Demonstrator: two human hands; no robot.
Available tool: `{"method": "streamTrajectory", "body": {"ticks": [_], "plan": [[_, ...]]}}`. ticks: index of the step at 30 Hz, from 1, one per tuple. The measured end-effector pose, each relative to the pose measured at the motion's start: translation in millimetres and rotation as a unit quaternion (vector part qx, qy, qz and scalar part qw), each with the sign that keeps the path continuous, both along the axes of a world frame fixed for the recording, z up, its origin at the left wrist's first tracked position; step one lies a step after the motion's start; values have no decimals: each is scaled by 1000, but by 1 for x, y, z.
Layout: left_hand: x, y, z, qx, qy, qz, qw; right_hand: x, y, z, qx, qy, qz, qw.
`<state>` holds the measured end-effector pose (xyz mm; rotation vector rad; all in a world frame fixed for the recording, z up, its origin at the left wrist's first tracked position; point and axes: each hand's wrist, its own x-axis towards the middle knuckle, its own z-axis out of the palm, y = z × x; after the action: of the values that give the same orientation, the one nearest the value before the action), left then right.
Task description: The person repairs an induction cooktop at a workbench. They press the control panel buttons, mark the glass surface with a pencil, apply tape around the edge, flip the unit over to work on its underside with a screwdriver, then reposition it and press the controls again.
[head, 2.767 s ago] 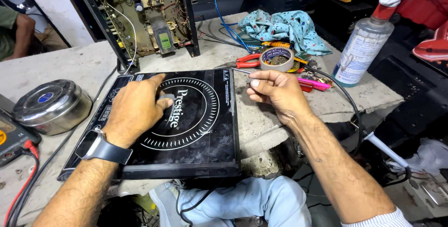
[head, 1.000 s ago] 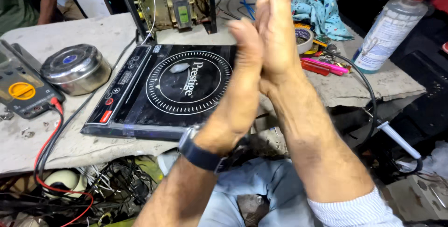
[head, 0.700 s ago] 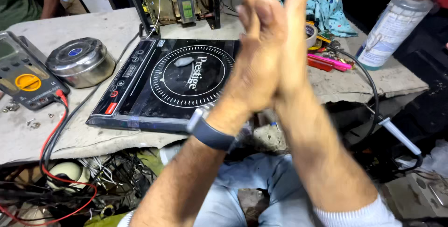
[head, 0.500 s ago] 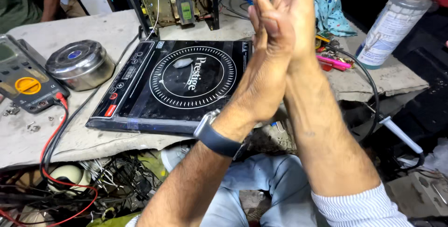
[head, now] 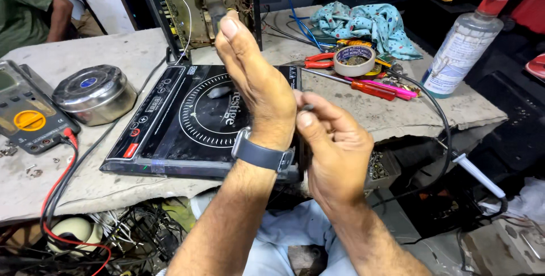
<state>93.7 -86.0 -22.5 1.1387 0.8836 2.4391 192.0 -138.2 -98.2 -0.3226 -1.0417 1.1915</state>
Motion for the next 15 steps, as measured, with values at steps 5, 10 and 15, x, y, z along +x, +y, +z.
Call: {"method": "streamTrajectory", "body": {"ticks": [5,10,15], "plan": [[-52,-39,26,-95,302,5,948,49,62,-2,-166,24,-28,985],[-183,-92,-8,-421,638,201,613,69,82,-40,-284,85,99,950],[-240,-126,-57,-603,411,25,684,38,57,-57,-335,153,96,925]]}}
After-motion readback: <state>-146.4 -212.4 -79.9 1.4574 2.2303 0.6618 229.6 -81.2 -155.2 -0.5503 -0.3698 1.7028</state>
